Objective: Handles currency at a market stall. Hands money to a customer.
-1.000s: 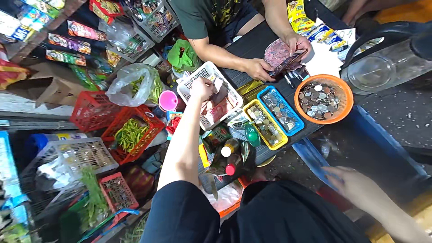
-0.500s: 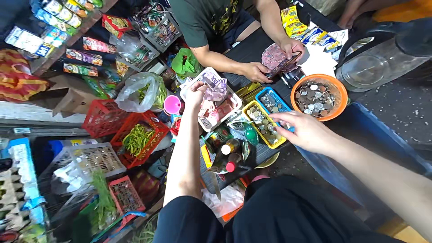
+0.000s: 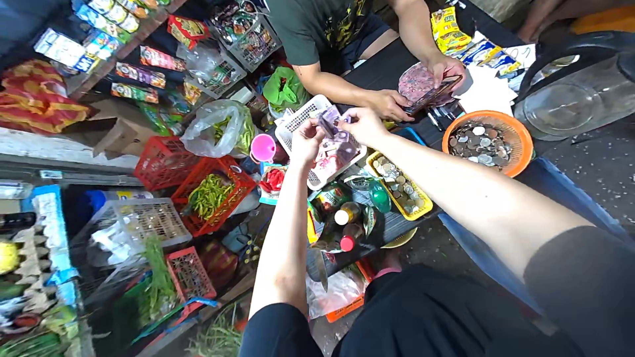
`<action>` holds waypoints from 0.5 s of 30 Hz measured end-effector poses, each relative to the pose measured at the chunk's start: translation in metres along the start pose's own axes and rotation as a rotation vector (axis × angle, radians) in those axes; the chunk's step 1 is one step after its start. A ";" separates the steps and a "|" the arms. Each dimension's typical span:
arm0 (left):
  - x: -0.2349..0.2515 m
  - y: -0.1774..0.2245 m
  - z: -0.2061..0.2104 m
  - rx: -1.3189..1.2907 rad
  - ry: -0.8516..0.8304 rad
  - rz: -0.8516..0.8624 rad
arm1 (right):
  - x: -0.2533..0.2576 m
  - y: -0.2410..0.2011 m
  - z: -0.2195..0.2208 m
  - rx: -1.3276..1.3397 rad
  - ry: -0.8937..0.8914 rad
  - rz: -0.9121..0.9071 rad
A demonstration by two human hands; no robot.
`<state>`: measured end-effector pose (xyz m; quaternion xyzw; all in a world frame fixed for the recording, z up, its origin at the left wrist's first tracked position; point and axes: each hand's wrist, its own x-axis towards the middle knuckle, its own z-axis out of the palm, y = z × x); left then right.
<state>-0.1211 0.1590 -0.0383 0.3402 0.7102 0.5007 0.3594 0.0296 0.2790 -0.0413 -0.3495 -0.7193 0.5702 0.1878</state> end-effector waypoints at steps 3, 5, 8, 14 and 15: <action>-0.006 -0.002 0.002 0.147 -0.035 0.075 | 0.003 0.003 0.002 0.059 0.068 -0.015; -0.006 -0.004 0.003 0.171 -0.043 0.076 | 0.002 0.001 -0.003 0.104 0.101 -0.034; -0.005 -0.004 0.002 -0.044 -0.065 0.080 | -0.003 -0.007 -0.019 0.108 0.137 -0.112; -0.024 0.044 0.033 -0.131 -0.045 0.153 | -0.033 -0.030 -0.041 0.033 0.104 -0.301; -0.025 0.050 0.042 -0.086 0.026 0.179 | -0.038 -0.033 -0.042 0.011 0.120 -0.338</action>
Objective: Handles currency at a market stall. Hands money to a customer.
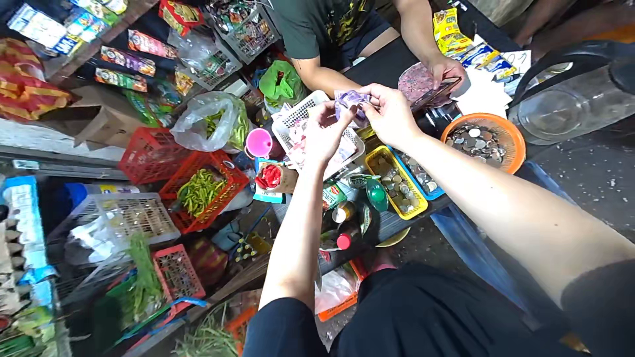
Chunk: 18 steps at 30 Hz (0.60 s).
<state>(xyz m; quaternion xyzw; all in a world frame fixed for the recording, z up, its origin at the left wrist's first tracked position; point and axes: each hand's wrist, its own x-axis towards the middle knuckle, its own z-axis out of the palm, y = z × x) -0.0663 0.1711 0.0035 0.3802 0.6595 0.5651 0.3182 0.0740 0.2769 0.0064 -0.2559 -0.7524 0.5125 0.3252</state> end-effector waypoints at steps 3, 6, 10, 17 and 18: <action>0.000 0.001 0.011 0.074 0.050 0.054 | -0.011 -0.009 -0.008 -0.074 0.063 -0.096; -0.004 0.003 0.007 0.098 -0.068 0.061 | -0.017 -0.016 -0.021 -0.026 0.135 -0.088; -0.009 0.020 0.001 0.292 -0.203 0.052 | -0.027 -0.022 -0.033 0.029 0.306 -0.139; 0.036 -0.052 -0.013 1.007 -0.484 -0.274 | -0.051 -0.028 -0.073 -0.124 0.255 -0.177; 0.038 -0.074 -0.014 1.086 -0.533 -0.291 | -0.058 -0.030 -0.078 -0.157 0.197 -0.131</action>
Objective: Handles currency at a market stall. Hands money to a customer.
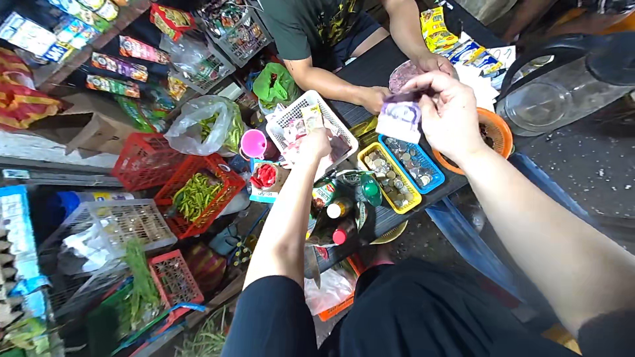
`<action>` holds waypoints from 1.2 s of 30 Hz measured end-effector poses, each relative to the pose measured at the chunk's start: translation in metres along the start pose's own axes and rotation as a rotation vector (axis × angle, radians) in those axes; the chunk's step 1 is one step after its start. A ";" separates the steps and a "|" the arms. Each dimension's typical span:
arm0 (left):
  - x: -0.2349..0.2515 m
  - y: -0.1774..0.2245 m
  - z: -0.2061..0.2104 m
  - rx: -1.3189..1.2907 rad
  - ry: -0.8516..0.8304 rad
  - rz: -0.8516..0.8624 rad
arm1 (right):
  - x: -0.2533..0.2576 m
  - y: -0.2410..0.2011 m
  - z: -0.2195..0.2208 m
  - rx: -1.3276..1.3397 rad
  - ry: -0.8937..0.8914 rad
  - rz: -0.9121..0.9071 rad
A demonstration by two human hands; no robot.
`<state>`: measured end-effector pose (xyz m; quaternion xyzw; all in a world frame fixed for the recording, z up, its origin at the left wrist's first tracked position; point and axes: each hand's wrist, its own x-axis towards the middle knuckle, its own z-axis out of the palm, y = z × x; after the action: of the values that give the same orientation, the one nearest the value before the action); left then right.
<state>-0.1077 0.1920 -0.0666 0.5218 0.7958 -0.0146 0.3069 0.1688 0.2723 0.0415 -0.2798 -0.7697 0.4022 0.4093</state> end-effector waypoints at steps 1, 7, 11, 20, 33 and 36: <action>0.009 -0.007 0.013 0.079 -0.037 0.008 | -0.006 0.000 -0.006 -0.030 -0.059 0.055; 0.034 -0.032 0.044 0.071 -0.141 0.172 | -0.036 0.004 -0.025 -0.026 -0.196 0.287; 0.015 -0.016 0.017 -0.173 -0.313 0.150 | -0.050 0.009 -0.031 -0.116 -0.292 0.347; -0.027 0.012 -0.001 -0.165 -0.018 0.192 | -0.055 0.014 -0.024 -0.125 -0.397 0.402; -0.142 0.147 -0.044 -1.276 0.217 0.815 | -0.004 -0.053 -0.021 0.514 -0.026 0.214; -0.157 0.149 -0.036 -1.326 0.131 0.610 | -0.008 -0.072 -0.016 0.703 0.008 0.268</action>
<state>0.0429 0.1430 0.0859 0.4246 0.4733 0.5875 0.5005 0.1796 0.2347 0.1048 -0.2223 -0.5395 0.6907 0.4272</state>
